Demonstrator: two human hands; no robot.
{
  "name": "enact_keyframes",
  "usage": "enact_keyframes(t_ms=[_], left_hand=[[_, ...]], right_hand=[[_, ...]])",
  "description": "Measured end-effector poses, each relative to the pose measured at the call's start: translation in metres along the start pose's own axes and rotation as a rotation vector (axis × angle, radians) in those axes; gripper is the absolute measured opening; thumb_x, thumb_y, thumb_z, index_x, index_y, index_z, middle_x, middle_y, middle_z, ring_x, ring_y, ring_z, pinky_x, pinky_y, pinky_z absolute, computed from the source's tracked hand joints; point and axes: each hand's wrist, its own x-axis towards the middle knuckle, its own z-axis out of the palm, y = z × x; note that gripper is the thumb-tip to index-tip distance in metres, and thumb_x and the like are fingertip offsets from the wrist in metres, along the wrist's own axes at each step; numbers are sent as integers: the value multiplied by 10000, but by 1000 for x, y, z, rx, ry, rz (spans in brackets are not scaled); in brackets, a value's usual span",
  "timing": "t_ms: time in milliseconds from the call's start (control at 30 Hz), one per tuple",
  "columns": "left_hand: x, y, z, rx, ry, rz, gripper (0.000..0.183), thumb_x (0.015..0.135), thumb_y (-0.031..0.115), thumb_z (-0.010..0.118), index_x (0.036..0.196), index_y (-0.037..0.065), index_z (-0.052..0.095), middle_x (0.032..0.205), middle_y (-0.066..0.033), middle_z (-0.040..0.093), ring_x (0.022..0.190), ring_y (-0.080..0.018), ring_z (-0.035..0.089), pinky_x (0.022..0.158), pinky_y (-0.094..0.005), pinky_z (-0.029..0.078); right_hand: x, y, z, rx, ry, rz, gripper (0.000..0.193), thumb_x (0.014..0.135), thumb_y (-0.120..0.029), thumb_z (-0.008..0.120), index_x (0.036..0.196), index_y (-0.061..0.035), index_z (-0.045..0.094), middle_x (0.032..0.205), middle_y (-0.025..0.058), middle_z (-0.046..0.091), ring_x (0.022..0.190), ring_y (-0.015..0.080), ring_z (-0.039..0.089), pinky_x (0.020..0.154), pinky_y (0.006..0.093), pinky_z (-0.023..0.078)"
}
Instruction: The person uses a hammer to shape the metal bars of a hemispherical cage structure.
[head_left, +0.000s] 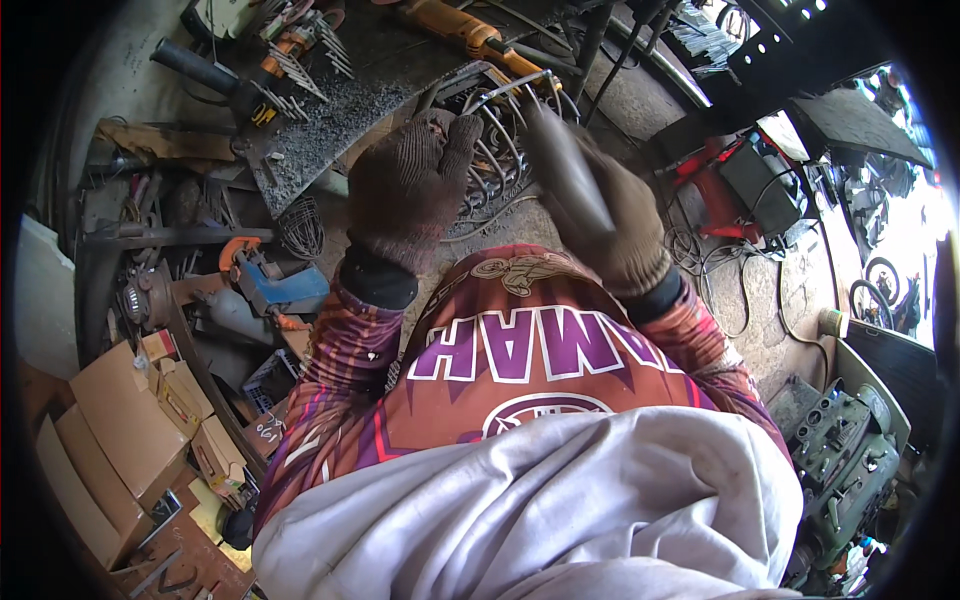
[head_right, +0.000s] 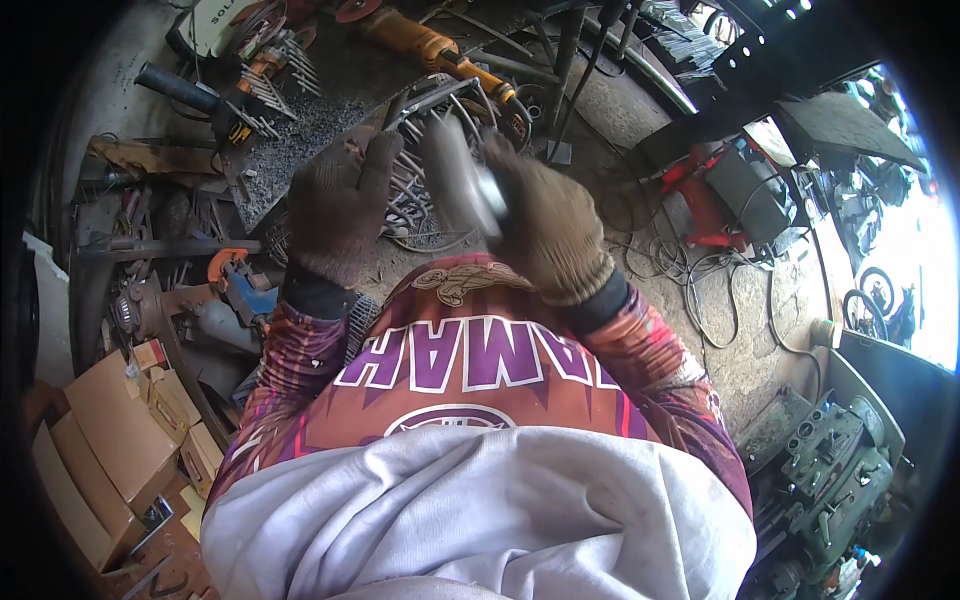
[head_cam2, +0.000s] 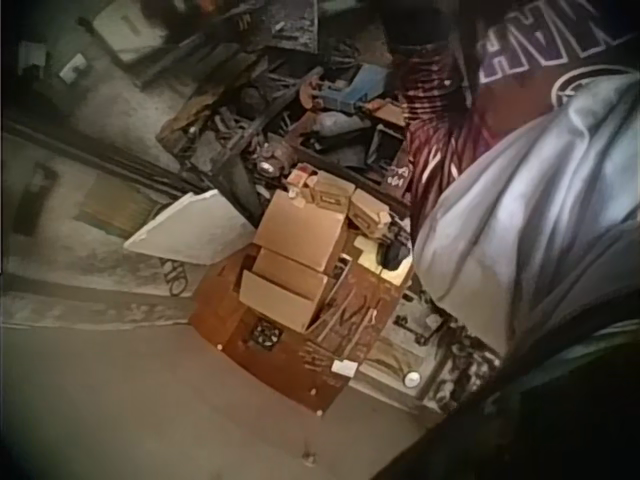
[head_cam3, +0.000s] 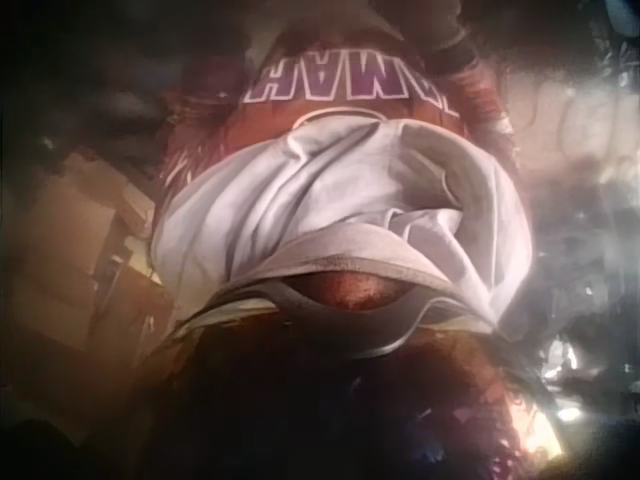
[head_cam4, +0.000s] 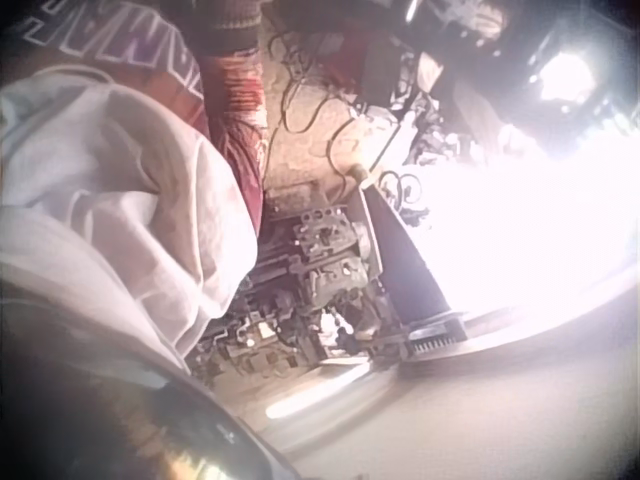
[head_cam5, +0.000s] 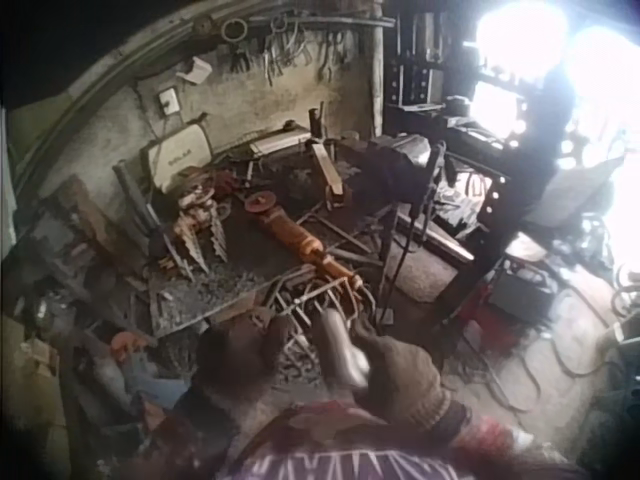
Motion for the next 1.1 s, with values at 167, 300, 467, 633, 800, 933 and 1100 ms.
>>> enact_keyframes(t_ms=[167,300,467,633,800,933,1100], left_hand=[[2,-7,-1,3,51,18,308,957,341,572,834,70,649,729,-145,635,646,-352,636,551,-420,495],[2,-3,-4,-66,-49,-16,306,959,342,567,845,69,644,743,-151,629,671,-349,641,555,-418,488],[2,3,-7,-27,-67,16,288,958,324,571,844,71,644,741,-145,631,659,-340,642,555,-415,495],[4,-2,-4,5,-30,56,281,950,315,585,844,61,642,718,-154,622,647,-352,632,545,-419,484],[6,0,-6,42,-31,28,303,954,311,579,853,33,647,669,-183,592,635,-386,608,531,-425,448],[17,-8,-9,11,-39,-30,309,951,330,584,858,43,653,701,-173,616,650,-368,624,543,-415,468],[5,-13,-6,-21,-11,-18,285,950,309,590,825,58,638,716,-132,639,634,-321,639,550,-397,497]], right_hand=[[-3,12,10,7,39,118,493,829,-255,704,1258,-56,564,958,217,683,868,378,679,720,434,549],[-1,3,16,31,-38,240,500,825,-255,705,1266,-71,561,972,207,682,875,366,681,714,443,549],[1,10,24,-87,-88,153,525,832,-282,706,1287,-79,542,919,184,677,824,360,679,687,439,546],[11,-6,9,-87,-109,161,511,817,-209,701,1280,-60,546,906,179,679,824,341,685,699,413,542],[8,-7,-7,135,-212,203,369,891,-144,628,1238,-29,580,914,181,692,825,321,699,704,371,544],[26,13,9,-81,-84,236,447,849,-277,691,1237,-86,575,891,165,687,814,363,679,687,430,547],[12,-2,10,-42,-84,200,471,857,-303,692,1256,-87,565,926,172,686,822,347,688,685,429,548]])
